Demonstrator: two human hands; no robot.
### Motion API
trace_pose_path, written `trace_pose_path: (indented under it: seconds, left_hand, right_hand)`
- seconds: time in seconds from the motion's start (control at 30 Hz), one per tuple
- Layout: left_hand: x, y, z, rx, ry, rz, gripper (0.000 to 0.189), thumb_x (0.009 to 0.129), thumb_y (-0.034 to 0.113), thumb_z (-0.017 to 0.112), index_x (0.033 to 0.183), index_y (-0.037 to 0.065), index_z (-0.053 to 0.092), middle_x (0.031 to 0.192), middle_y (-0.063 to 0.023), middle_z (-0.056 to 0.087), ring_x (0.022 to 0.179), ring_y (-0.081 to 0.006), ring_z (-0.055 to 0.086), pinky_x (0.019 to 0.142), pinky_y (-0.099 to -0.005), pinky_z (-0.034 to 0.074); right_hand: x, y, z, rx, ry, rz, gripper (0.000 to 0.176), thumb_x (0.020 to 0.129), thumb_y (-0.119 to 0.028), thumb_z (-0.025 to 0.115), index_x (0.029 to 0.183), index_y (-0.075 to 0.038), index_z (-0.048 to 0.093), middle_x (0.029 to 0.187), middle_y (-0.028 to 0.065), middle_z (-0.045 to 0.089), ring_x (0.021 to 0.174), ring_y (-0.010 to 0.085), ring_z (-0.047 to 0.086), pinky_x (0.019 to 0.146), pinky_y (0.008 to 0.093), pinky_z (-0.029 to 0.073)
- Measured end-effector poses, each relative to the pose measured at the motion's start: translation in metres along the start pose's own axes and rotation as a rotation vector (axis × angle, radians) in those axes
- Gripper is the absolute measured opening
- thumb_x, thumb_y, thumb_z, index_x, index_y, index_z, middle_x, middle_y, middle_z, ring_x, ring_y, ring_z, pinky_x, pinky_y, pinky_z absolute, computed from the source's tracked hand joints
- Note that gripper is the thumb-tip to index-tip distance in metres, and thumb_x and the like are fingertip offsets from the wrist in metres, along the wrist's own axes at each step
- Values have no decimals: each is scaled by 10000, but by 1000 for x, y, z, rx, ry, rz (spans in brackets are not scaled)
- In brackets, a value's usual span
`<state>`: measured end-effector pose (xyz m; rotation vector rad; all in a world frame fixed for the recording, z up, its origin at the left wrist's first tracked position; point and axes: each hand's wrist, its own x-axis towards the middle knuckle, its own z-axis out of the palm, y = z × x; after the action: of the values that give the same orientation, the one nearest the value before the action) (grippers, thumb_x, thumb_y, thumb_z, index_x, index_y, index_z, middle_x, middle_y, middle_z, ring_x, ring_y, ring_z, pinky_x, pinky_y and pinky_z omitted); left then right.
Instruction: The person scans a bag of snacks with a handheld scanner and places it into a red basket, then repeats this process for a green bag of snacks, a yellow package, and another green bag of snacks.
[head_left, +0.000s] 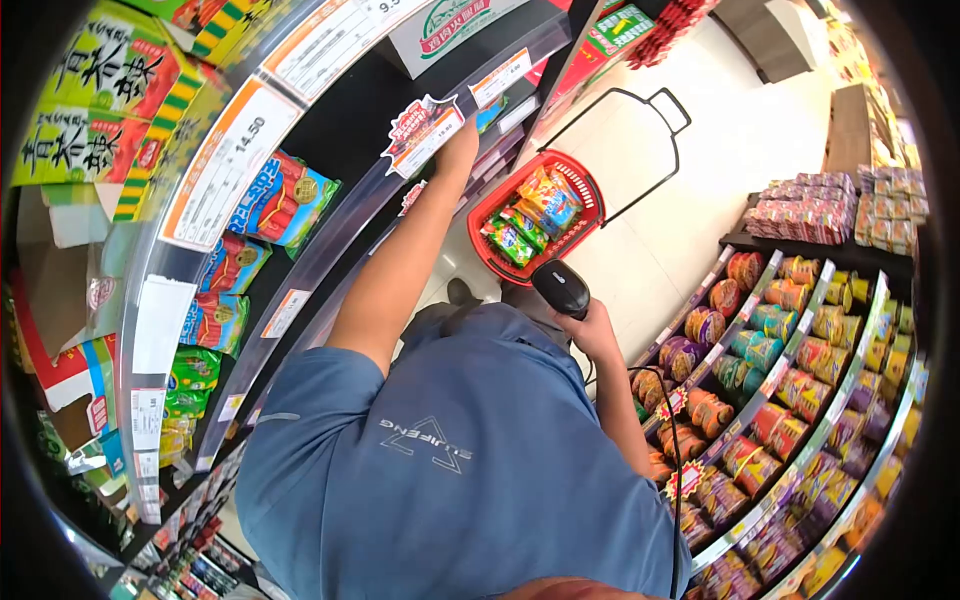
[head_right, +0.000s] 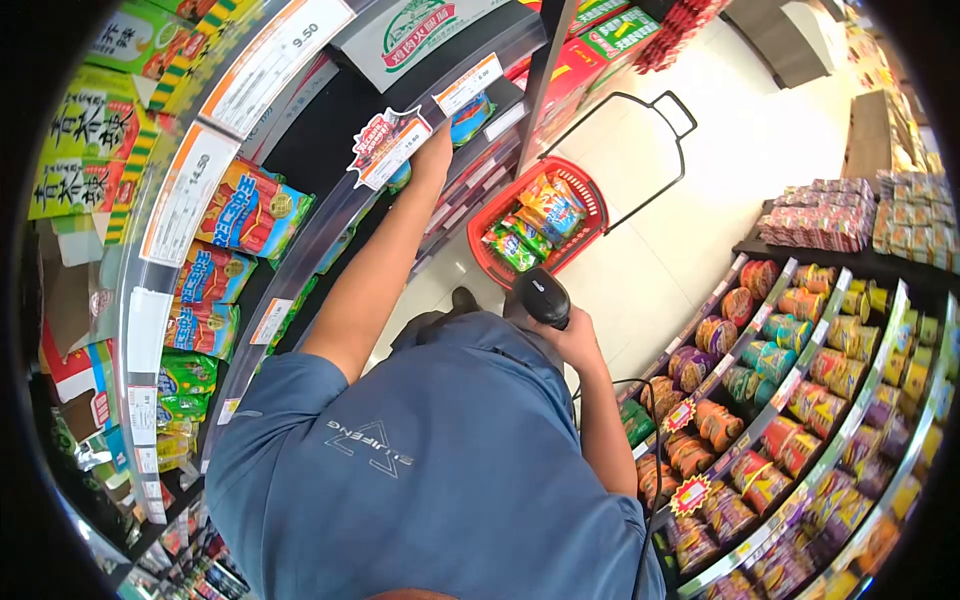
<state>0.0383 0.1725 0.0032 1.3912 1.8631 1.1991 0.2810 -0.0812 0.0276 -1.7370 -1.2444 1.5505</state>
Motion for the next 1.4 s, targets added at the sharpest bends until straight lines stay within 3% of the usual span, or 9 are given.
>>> trace_pose_path:
  seconds: [0.37, 0.57, 0.7, 0.77, 0.93, 1.07, 1.17, 1.33, 1.4]
  left_hand:
    - [24, -13, 24, -421, -85, 239, 474, 885, 389, 614, 1169, 10, 617, 1197, -185, 622, 1098, -342, 583, 955, -407, 419]
    - [6, 4, 22, 16, -168, 73, 538, 855, 441, 650, 1165, 3, 623, 1152, -187, 650, 1036, -343, 620, 903, -390, 457]
    - [-4, 1, 23, -123, -116, 139, 505, 801, 337, 748, 1115, -37, 620, 1044, -201, 671, 962, -354, 640, 869, -400, 467]
    - [-3, -26, 40, -174, 109, 398, 475, 780, 280, 776, 1087, -46, 617, 1001, -205, 672, 943, -361, 643, 849, -408, 475]
    - [-24, -24, 8, -216, -55, 276, 461, 772, 193, 776, 1123, -40, 589, 1061, -211, 651, 969, -350, 637, 821, -410, 491]
    - [-42, -17, -16, -72, 13, 485, 444, 737, 90, 751, 1142, 13, 586, 1085, -182, 645, 1017, -374, 615, 856, -402, 487]
    - [-53, -24, -20, -87, -127, 801, 481, 664, -29, 713, 1118, 40, 570, 1172, -105, 619, 1126, -336, 568, 954, -385, 456]
    - [-98, 17, -57, -268, -299, 666, 467, 687, 6, 763, 1111, 31, 570, 1167, -112, 625, 1105, -293, 599, 942, -367, 471]
    - [-112, 19, -70, -587, -534, 288, 496, 701, 34, 801, 1135, 5, 565, 1151, -104, 629, 1092, -210, 600, 933, -351, 472]
  right_hand:
    - [-41, 14, 11, -35, 128, -25, 207, 766, -173, 733, 844, -7, 636, 628, 6, 574, 535, 92, 520, 501, 271, 419]
    - [-42, 2, 4, -32, 108, -15, 200, 764, -168, 734, 844, -10, 640, 645, 10, 580, 546, 89, 519, 501, 264, 412]
    - [-45, -1, 0, -32, 126, 19, 204, 773, -183, 738, 831, -16, 635, 621, 2, 567, 531, 85, 509, 497, 261, 406]
    - [-49, -3, -7, -45, 140, 64, 206, 776, -188, 739, 826, -19, 633, 611, -1, 562, 520, 83, 505, 493, 259, 404]
    - [-55, -7, -15, 16, 203, 71, 211, 776, -194, 753, 800, -30, 622, 587, -13, 542, 486, 76, 493, 471, 248, 395]
    - [-53, -11, -25, -39, 244, 83, 236, 780, -218, 761, 773, -35, 612, 564, -17, 527, 474, 72, 480, 454, 251, 370]
    - [-54, -23, -28, -55, 243, 80, 244, 784, -234, 760, 768, -38, 614, 557, -19, 524, 470, 72, 475, 452, 252, 364]
    - [-61, -29, -38, -13, 297, 94, 225, 784, -219, 751, 803, -26, 636, 590, -3, 544, 497, 83, 481, 479, 267, 389]
    - [-69, -32, -46, 5, 353, 108, 169, 791, -148, 737, 842, -27, 631, 597, -15, 550, 490, 77, 490, 480, 247, 380]
